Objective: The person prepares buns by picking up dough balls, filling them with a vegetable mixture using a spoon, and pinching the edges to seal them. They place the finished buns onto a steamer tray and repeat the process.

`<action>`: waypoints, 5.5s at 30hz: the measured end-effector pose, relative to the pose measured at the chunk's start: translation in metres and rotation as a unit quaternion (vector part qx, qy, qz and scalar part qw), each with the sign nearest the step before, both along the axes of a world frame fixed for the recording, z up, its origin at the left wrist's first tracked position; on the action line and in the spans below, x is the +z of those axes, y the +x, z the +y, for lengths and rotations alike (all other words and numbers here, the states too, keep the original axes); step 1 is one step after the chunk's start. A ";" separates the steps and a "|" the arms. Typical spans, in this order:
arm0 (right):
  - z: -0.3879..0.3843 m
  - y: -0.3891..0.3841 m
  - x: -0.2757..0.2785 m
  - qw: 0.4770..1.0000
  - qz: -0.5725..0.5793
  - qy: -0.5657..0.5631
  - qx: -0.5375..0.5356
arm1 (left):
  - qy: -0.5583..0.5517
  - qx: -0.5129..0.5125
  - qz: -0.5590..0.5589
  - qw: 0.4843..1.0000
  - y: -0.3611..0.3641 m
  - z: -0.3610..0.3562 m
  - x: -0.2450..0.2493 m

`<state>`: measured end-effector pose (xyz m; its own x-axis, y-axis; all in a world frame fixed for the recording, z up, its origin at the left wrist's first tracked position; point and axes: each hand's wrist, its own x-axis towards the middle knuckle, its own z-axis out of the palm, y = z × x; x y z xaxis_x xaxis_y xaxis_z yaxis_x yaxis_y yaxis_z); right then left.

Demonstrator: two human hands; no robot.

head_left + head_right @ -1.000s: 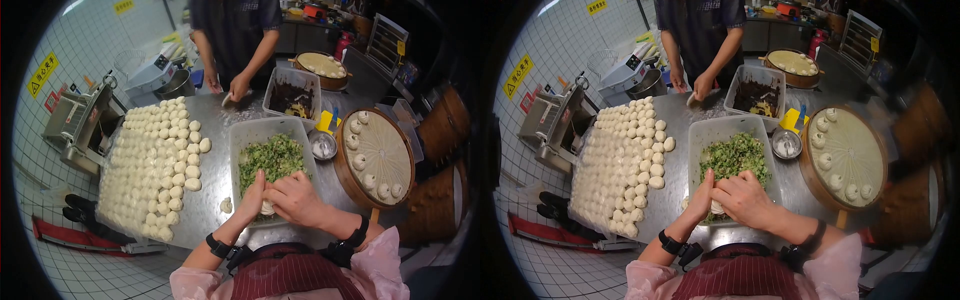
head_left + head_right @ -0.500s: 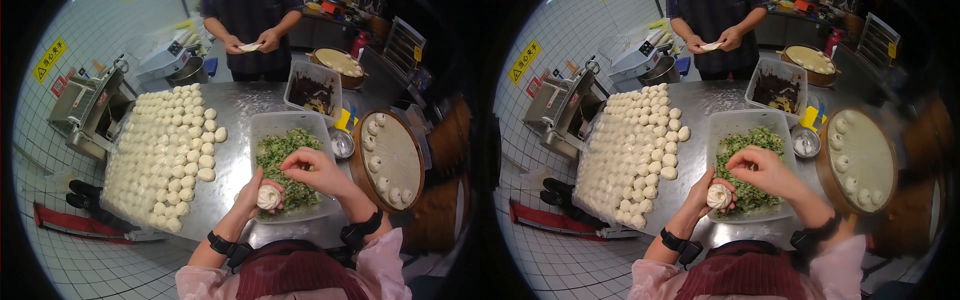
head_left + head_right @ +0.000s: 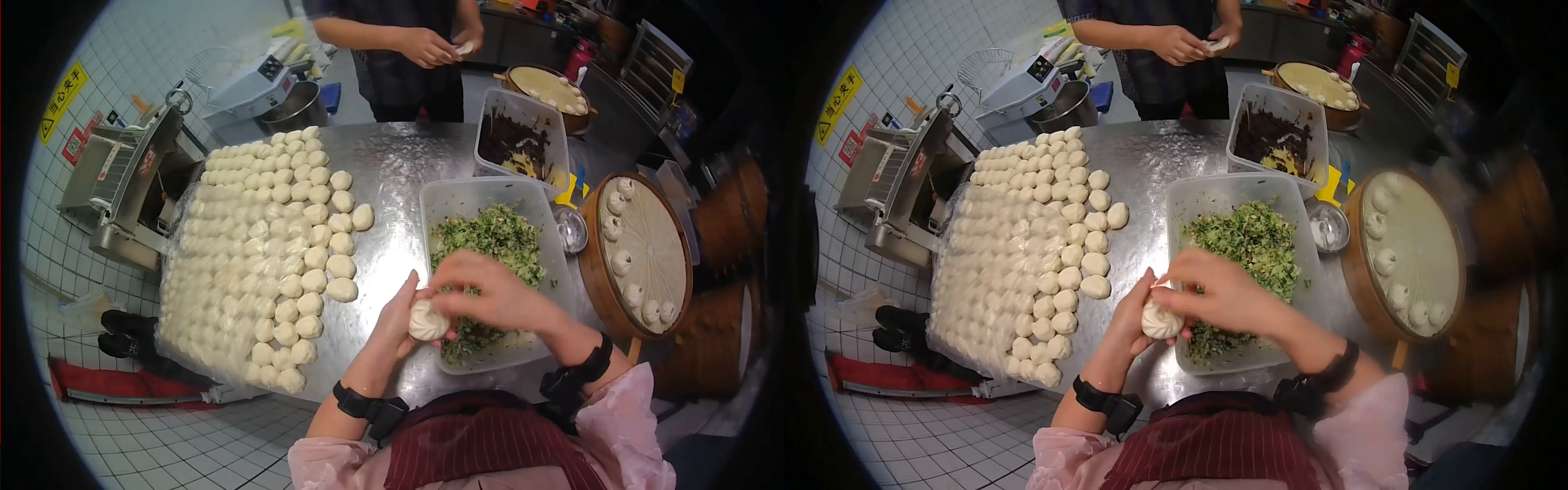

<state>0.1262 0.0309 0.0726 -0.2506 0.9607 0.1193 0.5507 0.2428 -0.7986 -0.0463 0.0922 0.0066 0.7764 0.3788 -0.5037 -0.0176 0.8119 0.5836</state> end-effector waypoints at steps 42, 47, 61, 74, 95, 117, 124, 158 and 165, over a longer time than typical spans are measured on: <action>-0.055 0.071 -0.017 0.980 0.066 -0.056 -0.182 | 0.040 0.078 -0.084 0.993 0.038 -0.059 -0.001; -0.071 0.079 -0.002 0.975 0.129 -0.076 -0.163 | 0.036 0.095 -0.031 0.994 0.057 -0.064 -0.009; -0.109 0.076 0.025 0.983 -0.139 0.106 -0.061 | 0.107 -0.024 0.045 0.993 0.101 -0.087 0.011; -0.156 0.142 0.025 0.978 0.036 0.023 -0.205 | -0.025 -0.073 -0.043 0.996 0.170 -0.107 0.015; -0.371 0.428 -0.110 0.665 -0.104 -0.127 -0.729 | 0.098 -0.108 0.050 0.988 0.216 -0.151 0.017; -0.404 0.443 -0.044 0.687 -0.167 -0.108 -0.699 | 0.166 0.152 0.065 0.972 0.088 -0.104 0.048; -0.397 0.357 -0.053 0.703 -0.151 -0.179 -0.672 | 0.151 0.191 0.106 0.964 0.076 -0.108 0.042; -0.380 0.359 -0.067 0.721 -0.312 -0.108 -0.609 | 0.147 0.194 0.117 0.963 0.087 -0.115 0.034; -0.380 0.366 -0.076 0.720 -0.318 -0.114 -0.606 | 0.153 0.195 0.128 0.960 0.087 -0.116 0.034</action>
